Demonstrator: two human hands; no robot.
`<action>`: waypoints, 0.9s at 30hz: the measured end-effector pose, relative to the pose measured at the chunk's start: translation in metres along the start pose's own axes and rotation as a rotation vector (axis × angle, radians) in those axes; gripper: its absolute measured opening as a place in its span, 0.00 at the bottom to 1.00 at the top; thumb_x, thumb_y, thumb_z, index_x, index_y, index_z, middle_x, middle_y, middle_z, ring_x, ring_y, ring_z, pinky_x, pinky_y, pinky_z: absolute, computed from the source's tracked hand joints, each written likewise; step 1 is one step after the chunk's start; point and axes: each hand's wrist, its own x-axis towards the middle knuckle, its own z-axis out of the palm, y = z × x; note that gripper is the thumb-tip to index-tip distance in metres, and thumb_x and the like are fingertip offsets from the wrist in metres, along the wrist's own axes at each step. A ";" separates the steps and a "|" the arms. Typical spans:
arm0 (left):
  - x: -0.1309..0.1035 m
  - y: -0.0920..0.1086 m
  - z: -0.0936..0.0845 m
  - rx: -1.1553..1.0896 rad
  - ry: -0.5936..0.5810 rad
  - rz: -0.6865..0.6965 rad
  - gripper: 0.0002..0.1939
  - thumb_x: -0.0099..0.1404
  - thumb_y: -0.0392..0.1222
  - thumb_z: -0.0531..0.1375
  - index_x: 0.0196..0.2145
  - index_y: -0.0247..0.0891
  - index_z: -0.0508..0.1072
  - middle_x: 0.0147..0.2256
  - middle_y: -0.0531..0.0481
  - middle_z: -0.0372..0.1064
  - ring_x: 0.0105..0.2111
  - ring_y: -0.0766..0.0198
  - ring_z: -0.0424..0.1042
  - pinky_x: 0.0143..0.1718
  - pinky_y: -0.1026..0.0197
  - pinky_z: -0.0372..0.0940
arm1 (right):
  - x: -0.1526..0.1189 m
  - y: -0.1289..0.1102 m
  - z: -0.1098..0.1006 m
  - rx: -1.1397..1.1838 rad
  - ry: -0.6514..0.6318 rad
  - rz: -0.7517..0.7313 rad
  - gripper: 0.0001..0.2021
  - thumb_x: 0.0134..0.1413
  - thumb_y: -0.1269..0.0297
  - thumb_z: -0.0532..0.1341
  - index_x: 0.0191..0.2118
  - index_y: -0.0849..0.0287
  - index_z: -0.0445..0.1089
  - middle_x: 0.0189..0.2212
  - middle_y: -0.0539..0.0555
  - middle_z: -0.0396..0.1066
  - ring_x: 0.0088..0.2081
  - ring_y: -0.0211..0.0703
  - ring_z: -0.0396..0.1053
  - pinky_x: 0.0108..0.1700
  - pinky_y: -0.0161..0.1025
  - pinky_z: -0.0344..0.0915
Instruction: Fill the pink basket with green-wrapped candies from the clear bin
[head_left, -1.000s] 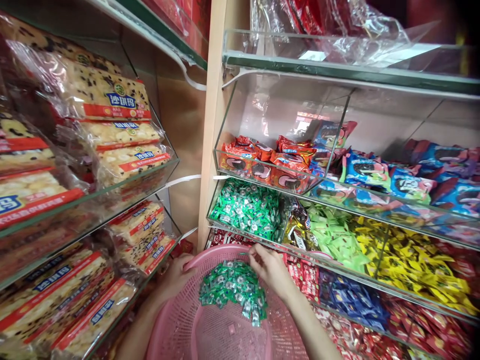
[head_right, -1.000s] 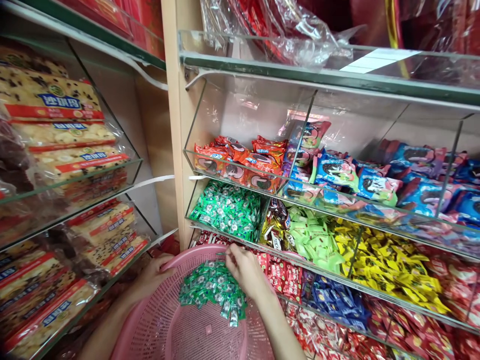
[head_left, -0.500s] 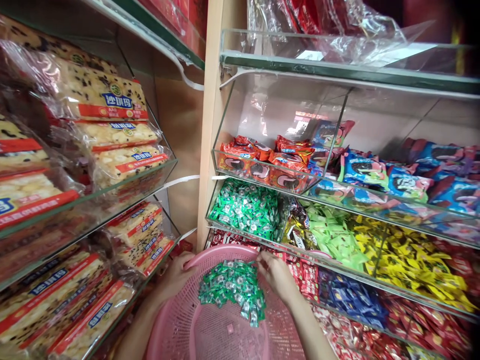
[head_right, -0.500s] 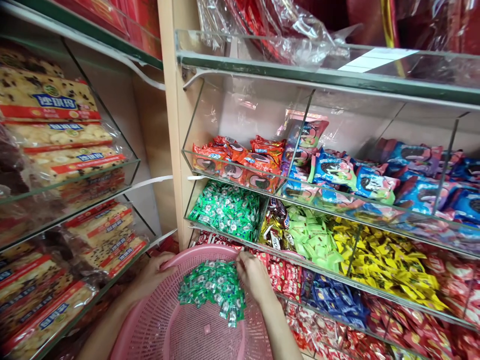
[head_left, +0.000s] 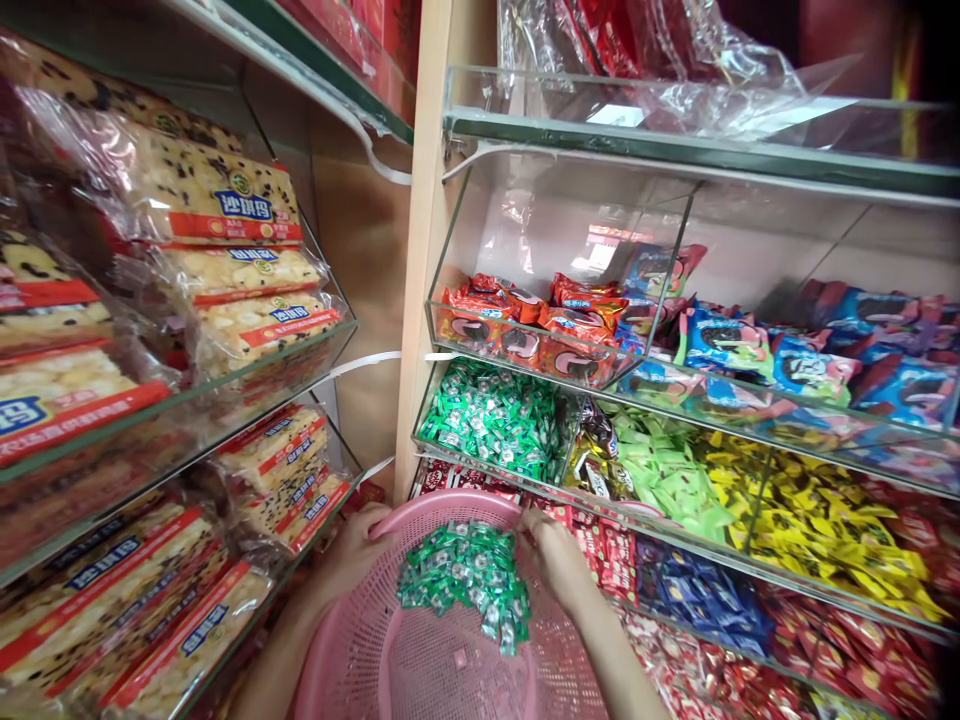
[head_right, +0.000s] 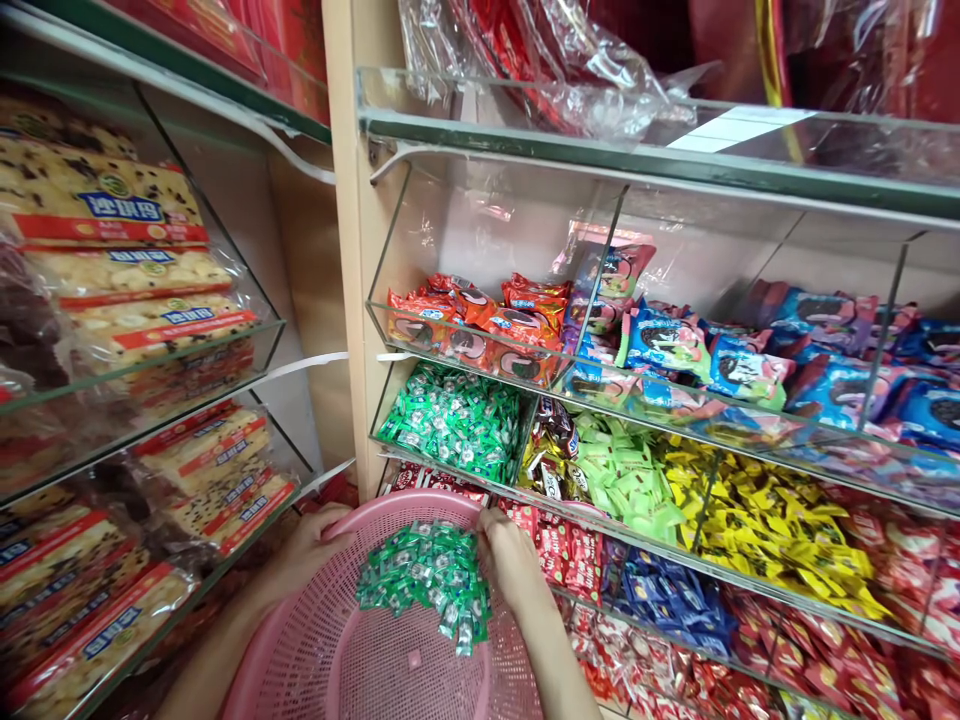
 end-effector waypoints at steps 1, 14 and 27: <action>0.000 0.001 0.000 -0.003 0.004 -0.001 0.06 0.52 0.39 0.58 0.23 0.34 0.73 0.31 0.50 0.69 0.33 0.59 0.68 0.37 0.60 0.62 | -0.001 0.000 0.001 -0.025 -0.001 -0.006 0.08 0.52 0.74 0.48 0.29 0.58 0.61 0.28 0.52 0.65 0.30 0.39 0.63 0.31 0.34 0.52; -0.001 0.007 0.000 0.032 -0.005 -0.012 0.08 0.52 0.41 0.57 0.25 0.34 0.74 0.29 0.51 0.67 0.32 0.60 0.67 0.35 0.61 0.62 | -0.001 -0.024 -0.002 -0.310 -0.051 0.015 0.11 0.49 0.78 0.49 0.33 0.58 0.65 0.34 0.54 0.69 0.35 0.41 0.66 0.33 0.36 0.56; -0.001 0.009 0.000 0.022 -0.018 -0.008 0.07 0.53 0.40 0.57 0.26 0.35 0.73 0.29 0.51 0.67 0.32 0.60 0.68 0.35 0.62 0.62 | 0.000 -0.029 0.013 -0.411 -0.032 0.082 0.15 0.53 0.79 0.49 0.41 0.59 0.69 0.41 0.60 0.70 0.44 0.51 0.66 0.41 0.41 0.61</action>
